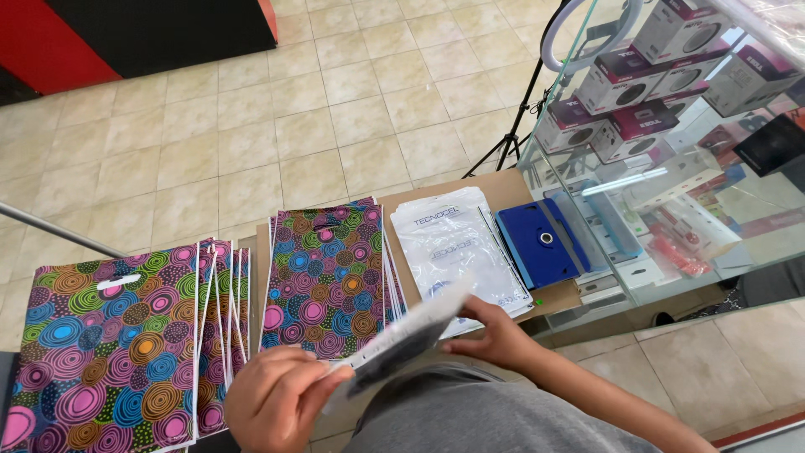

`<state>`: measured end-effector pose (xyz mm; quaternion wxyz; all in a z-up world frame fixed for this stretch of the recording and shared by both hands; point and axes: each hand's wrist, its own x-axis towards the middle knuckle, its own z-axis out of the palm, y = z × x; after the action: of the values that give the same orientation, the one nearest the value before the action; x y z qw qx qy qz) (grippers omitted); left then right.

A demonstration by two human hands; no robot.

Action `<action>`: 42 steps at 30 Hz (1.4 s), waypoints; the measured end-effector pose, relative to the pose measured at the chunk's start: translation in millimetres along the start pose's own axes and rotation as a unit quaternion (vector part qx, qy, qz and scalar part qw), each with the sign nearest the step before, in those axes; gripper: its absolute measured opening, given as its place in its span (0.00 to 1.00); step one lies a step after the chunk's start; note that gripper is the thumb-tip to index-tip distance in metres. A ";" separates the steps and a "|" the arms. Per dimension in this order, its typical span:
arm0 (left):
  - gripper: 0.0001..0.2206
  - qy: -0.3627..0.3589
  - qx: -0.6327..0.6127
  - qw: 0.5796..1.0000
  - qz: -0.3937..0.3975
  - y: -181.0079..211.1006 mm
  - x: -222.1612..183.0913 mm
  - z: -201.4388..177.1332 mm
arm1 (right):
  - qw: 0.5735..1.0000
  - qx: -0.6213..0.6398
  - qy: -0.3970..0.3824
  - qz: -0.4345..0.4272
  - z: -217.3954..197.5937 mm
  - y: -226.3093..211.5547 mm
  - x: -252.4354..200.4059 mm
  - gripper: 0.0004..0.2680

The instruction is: The person sorts various packaged items including tablet cases and screen protectors by hand, placing them into different colorful patterned shopping bags on a counter.

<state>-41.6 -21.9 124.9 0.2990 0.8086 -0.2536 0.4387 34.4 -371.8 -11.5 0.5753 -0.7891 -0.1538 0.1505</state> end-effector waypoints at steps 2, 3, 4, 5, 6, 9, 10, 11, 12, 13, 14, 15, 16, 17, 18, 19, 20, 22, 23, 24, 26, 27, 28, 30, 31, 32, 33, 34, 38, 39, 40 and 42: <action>0.12 -0.019 -0.038 0.999 0.007 6.1 9.0 -1.3 | 0.999 0.042 -0.030 -0.009 -4.2 -3.3 -1.4 0.26; 0.12 -0.038 -0.075 0.996 0.014 8.9 13.4 -2.2 | 0.994 0.084 -0.061 -0.018 -5.9 -5.1 -1.9 0.26; 0.12 -0.038 -0.077 0.996 0.014 10.6 15.1 -1.9 | 0.994 0.084 -0.060 -0.017 -3.0 -10.0 -4.5 0.26; 0.12 -0.046 -0.095 0.994 0.008 12.4 16.7 -1.5 | 0.991 0.063 -0.109 -0.050 -0.2 -15.0 -7.1 0.31; 0.12 -0.054 -0.114 0.992 0.002 13.9 18.4 -0.7 | 0.983 0.041 -0.156 -0.082 2.3 -20.0 -9.6 0.37; 0.12 -0.024 -0.104 0.994 0.001 5.1 12.8 14.9 | 0.974 -0.068 -0.152 -0.155 18.2 4.2 -0.1 0.25; 0.12 -0.022 -0.105 0.994 0.005 0.5 10.6 18.4 | 0.974 -0.071 -0.149 -0.157 17.4 -6.3 0.8 0.25; 0.12 -0.016 -0.131 0.991 -0.028 -4.4 8.9 22.2 | 0.982 -0.045 -0.150 -0.107 16.4 -16.9 1.8 0.29; 0.12 -0.013 -0.158 0.985 -0.063 -8.3 5.7 24.4 | 0.987 -0.017 -0.151 -0.053 17.9 -26.8 -0.4 0.32; 0.12 -0.014 -0.160 0.985 -0.061 -8.9 5.8 26.6 | 0.988 -0.017 -0.147 -0.053 19.6 -7.0 -0.7 0.32; 0.11 0.005 -0.144 0.984 -0.100 -10.4 6.6 30.0 | 0.983 -0.095 -0.147 -0.062 20.2 12.9 -0.2 0.34; 0.10 0.024 -0.128 0.982 -0.140 -12.2 7.4 33.5 | 0.972 -0.172 -0.147 -0.070 20.8 32.8 0.9 0.35; 0.10 0.024 -0.132 0.981 -0.137 -14.9 9.7 36.3 | 0.972 -0.174 -0.143 -0.069 22.2 49.4 -7.3 0.35; 0.10 -0.007 -0.125 0.975 -0.183 -18.0 12.0 39.0 | 0.983 -0.163 -0.087 -0.004 23.8 66.0 -15.0 0.24; 0.10 -0.036 -0.117 0.966 -0.227 -21.7 14.7 42.1 | 0.986 -0.151 -0.031 0.059 24.5 82.4 -20.9 0.16; 0.10 -0.035 -0.120 0.967 -0.224 -38.8 2.2 57.7 | 0.986 -0.153 -0.028 0.059 20.5 96.1 -23.1 0.16; 0.27 -0.046 -0.186 0.943 -0.274 -54.4 -11.8 72.1 | 0.983 -0.103 0.033 0.151 18.0 110.2 -27.3 0.18; 0.46 -0.057 -0.253 0.911 -0.320 -81.2 -18.4 101.0 | 0.965 -0.051 0.097 0.240 7.8 131.7 -33.9 0.21; 0.51 -0.036 -0.294 0.851 -0.433 -92.1 -11.1 115.3 | 0.965 -0.013 0.170 0.200 0.2 138.9 -36.5 0.13; 0.56 -0.014 -0.330 0.775 -0.539 -102.4 -4.4 129.2 | 0.957 0.025 0.241 0.159 -6.6 146.2 -40.2 0.06; 0.44 -0.156 -0.193 0.782 -0.572 -148.5 -46.7 176.0 | 0.932 0.068 0.281 0.221 -22.9 148.2 -50.5 0.06; 0.33 -0.290 -0.047 0.758 -0.582 -171.4 -67.6 199.5 | 0.899 0.110 0.318 0.280 -30.7 149.2 -55.8 0.06; 0.33 -0.292 -0.047 0.758 -0.581 -194.0 -114.9 231.2 | 0.898 0.111 0.319 0.281 -36.1 148.7 -59.6 0.06; 0.53 -0.509 0.090 0.714 -0.472 -235.4 -197.6 276.9 | 0.861 0.150 0.382 0.301 -47.9 147.7 -68.7 0.10; 0.53 -0.511 0.089 0.714 -0.471 -231.9 -208.5 279.8 | 0.859 0.151 0.384 0.303 -50.3 150.0 -73.5 0.10; 0.50 -0.532 0.135 0.698 -0.461 -229.4 -218.6 282.7 | 0.849 0.173 0.398 0.301 -52.9 152.4 -77.1 0.09; 0.48 -0.550 0.182 0.680 -0.449 -226.7 -228.9 285.3 | 0.839 0.195 0.411 0.299 -55.2 154.6 -81.0 0.08; 0.48 -0.551 0.181 0.680 -0.448 -224.4 -233.3 281.8 | 0.838 0.195 0.413 0.299 -55.5 149.8 -83.2 0.08; 0.17 -0.378 0.145 0.798 -0.446 -231.3 -253.3 272.8 | 0.841 0.196 0.405 0.301 -57.0 148.0 -89.2 0.09; 0.09 -0.320 0.131 0.828 -0.442 -236.2 -261.2 269.4 | 0.844 0.203 0.402 0.291 -55.0 151.8 -91.6 0.08; 0.09 -0.321 0.131 0.827 -0.443 -242.2 -262.1 267.3 | 0.844 0.203 0.402 0.292 -54.1 152.4 -92.2 0.08; 0.21 -0.299 0.057 0.791 -0.531 -256.8 -260.1 264.7 | 0.849 0.206 0.398 0.280 -54.0 153.2 -89.7 0.08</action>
<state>152.2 7.5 -281.6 0.3476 0.9223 0.1643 -0.0392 -14.0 -500.2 -136.5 0.6703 -0.6542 0.3502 0.0067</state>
